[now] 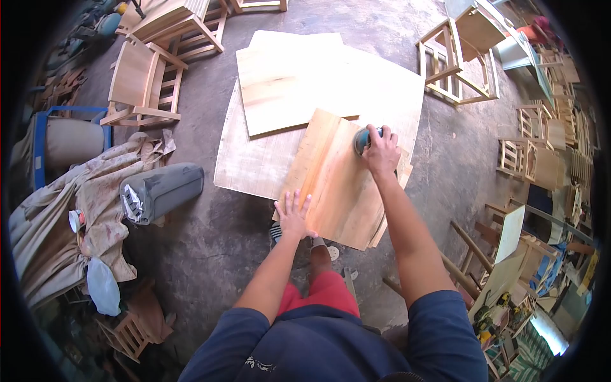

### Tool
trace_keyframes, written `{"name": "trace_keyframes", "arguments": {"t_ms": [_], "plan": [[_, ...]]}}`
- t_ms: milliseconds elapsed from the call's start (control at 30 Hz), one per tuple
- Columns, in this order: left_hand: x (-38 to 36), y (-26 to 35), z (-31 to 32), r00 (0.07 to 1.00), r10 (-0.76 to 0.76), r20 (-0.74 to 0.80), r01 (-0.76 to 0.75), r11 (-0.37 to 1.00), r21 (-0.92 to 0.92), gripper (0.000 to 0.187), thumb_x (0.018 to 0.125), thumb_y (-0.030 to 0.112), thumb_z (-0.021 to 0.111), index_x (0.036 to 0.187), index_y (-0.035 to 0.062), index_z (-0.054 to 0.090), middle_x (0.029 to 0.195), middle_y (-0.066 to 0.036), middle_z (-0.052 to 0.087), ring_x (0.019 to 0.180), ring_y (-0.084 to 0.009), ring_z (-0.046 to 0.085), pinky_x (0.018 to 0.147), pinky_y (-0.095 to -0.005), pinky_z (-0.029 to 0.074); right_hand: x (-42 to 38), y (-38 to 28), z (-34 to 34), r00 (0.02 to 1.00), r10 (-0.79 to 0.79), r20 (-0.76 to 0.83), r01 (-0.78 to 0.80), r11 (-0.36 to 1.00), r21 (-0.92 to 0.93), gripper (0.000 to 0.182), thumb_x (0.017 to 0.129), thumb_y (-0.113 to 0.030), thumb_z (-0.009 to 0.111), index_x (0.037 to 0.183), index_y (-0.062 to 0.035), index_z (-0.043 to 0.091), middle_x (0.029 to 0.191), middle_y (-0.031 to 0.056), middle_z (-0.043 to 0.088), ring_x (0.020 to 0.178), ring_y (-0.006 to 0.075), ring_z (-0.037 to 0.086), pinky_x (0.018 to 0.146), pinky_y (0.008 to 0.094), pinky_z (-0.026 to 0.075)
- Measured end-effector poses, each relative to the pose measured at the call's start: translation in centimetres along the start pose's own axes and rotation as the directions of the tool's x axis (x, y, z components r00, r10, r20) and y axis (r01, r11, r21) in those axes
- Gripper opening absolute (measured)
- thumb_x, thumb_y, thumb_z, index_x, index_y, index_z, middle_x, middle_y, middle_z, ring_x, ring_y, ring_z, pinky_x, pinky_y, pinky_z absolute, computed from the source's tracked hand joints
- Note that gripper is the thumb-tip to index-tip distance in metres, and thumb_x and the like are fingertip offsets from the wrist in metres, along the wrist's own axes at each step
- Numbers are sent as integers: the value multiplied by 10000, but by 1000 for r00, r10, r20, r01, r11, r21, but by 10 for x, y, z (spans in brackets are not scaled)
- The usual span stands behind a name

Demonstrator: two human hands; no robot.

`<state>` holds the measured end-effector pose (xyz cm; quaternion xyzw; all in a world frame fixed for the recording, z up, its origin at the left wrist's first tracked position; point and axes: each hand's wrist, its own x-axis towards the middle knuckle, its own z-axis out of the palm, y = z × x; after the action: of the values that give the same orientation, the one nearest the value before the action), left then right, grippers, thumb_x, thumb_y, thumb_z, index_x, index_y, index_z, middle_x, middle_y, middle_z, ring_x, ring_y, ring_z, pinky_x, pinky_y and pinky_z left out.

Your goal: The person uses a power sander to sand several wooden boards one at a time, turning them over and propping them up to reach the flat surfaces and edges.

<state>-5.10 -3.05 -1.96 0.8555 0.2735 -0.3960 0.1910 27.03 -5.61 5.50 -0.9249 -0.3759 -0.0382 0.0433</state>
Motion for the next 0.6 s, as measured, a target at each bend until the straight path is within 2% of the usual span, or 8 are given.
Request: {"name": "trace_keyframes", "arguments": {"t_ms": [300, 433, 600], "plan": [[-1, -1, 6, 998, -3, -57, 3, 1000, 6, 1545, 584, 840, 826, 1742, 269, -25, 1803, -167, -116, 1632, -478, -144, 1224, -798, -20, 52, 10, 10, 1000, 9, -29, -9, 1000, -17, 564, 782, -149, 770, 1312, -308, 663, 1314, 87, 632, 1109, 336, 654, 755, 477, 617], [-3, 1, 3, 998, -19, -58, 18, 1000, -7, 1533, 587, 820, 841, 1736, 316, -41, 1812, -120, -102, 1646, -435, -130, 1237, -789, -14, 22, 1, 6, 1000, 18, -11, -18, 1000, 3, 567, 781, -151, 775, 1315, -299, 655, 1318, 98, 627, 1110, 340, 651, 762, 473, 612], [-6, 1, 0, 998, -3, -61, 2, 1000, -25, 1557, 578, 809, 860, 1736, 301, -49, 1810, -127, -117, 1645, -441, -124, 1233, -791, -3, -59, -27, -9, 999, 24, 31, -26, 999, 43, 576, 766, -153, 798, 1308, -283, 653, 1306, 93, 623, 1101, 334, 644, 749, 479, 593]]}}
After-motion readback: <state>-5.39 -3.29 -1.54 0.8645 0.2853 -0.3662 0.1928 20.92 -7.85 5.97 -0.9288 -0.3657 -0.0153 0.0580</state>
